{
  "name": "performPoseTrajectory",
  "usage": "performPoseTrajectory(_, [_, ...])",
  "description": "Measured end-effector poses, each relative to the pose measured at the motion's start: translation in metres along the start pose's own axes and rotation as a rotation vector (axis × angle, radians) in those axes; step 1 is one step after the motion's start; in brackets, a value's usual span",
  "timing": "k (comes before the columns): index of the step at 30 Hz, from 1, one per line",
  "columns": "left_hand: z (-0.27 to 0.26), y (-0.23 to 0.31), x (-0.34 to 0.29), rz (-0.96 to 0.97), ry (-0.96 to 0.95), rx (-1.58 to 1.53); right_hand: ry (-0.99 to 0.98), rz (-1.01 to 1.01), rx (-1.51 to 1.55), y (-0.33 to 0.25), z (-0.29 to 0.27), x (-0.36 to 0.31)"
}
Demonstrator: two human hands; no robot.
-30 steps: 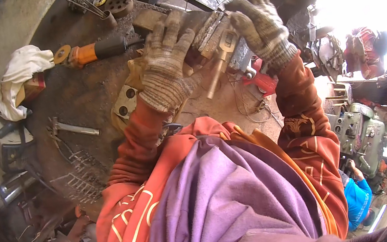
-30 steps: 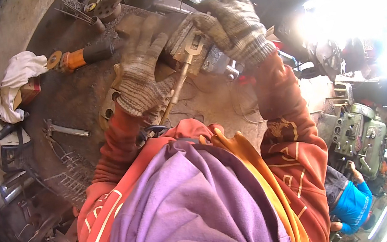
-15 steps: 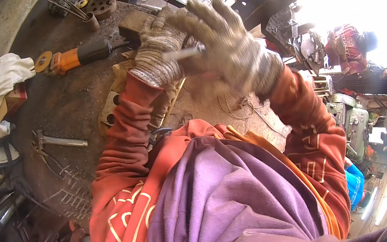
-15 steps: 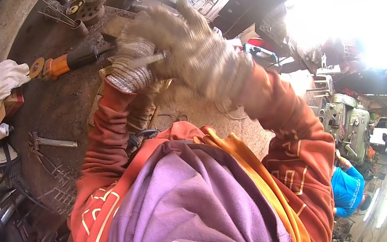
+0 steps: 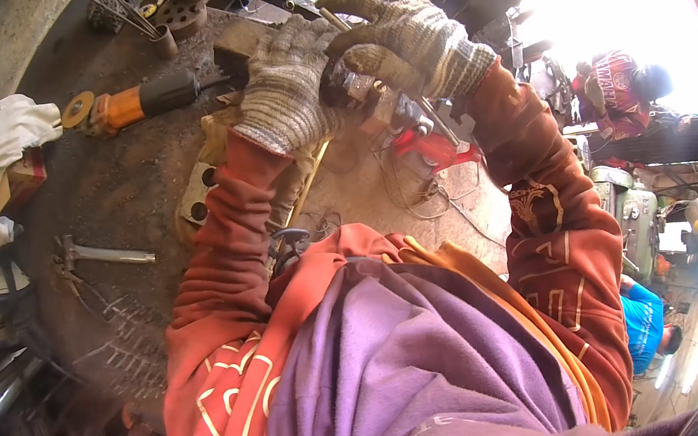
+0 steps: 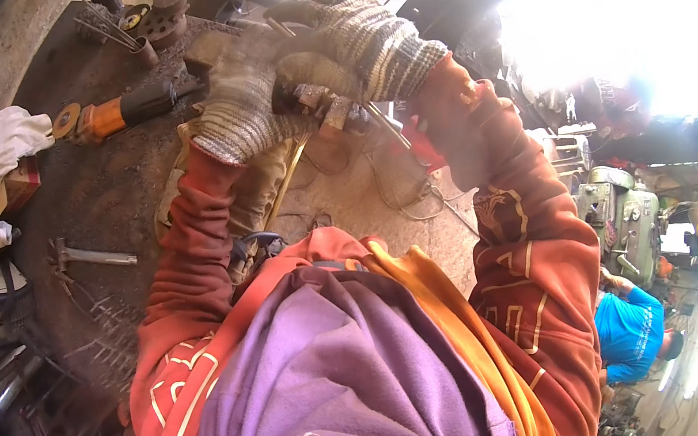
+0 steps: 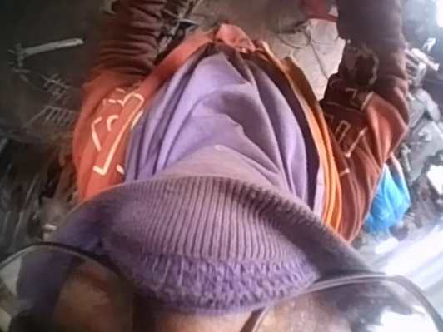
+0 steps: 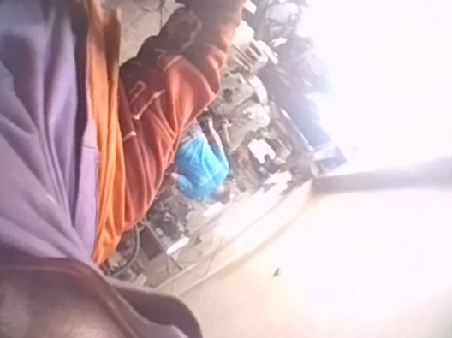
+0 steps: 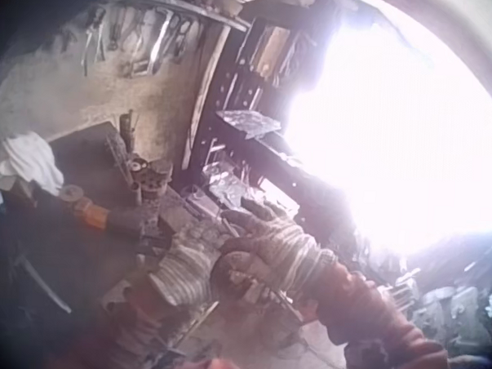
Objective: The person using a handheld drill creates holes in a metal workpiece held in a vise, then uses a tap and handle by hand to create threads in the holes, and finally removes the workpiece from the vise.
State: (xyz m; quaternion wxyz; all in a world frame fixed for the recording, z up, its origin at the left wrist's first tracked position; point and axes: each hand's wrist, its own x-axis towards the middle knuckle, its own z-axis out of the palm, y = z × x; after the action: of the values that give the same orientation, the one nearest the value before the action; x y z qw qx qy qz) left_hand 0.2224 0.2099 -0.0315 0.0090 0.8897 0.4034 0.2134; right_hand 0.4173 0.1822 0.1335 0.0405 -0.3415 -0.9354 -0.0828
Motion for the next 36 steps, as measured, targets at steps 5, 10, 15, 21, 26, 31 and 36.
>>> performPoseTrajectory(5, [-0.011,0.006,-0.002,0.067,0.220,-0.373,0.069,-0.117,0.015,0.003,0.003,0.009])
performPoseTrajectory(10, [0.006,-0.003,0.006,-0.004,0.135,-0.125,-0.192,0.286,0.042,0.015,-0.014,0.024])
performPoseTrajectory(15, [-0.060,-0.002,-0.032,0.131,0.114,-0.551,-0.246,0.188,0.064,0.001,-0.026,-0.069])
performPoseTrajectory(21, [-0.077,0.013,-0.039,-0.112,0.314,-0.822,0.295,0.222,0.240,-0.067,0.020,-0.157])
performPoseTrajectory(26, [-0.143,0.083,0.047,-0.197,-0.167,-0.223,0.588,0.510,0.330,-0.053,0.110,-0.134])
performPoseTrajectory(31, [-0.141,0.117,0.094,0.000,-0.283,0.125,0.467,0.683,0.817,-0.049,0.108,-0.125])
performPoseTrajectory(36, [-0.137,0.156,0.024,0.367,-0.141,0.063,0.394,0.713,0.926,-0.036,0.117,-0.125])
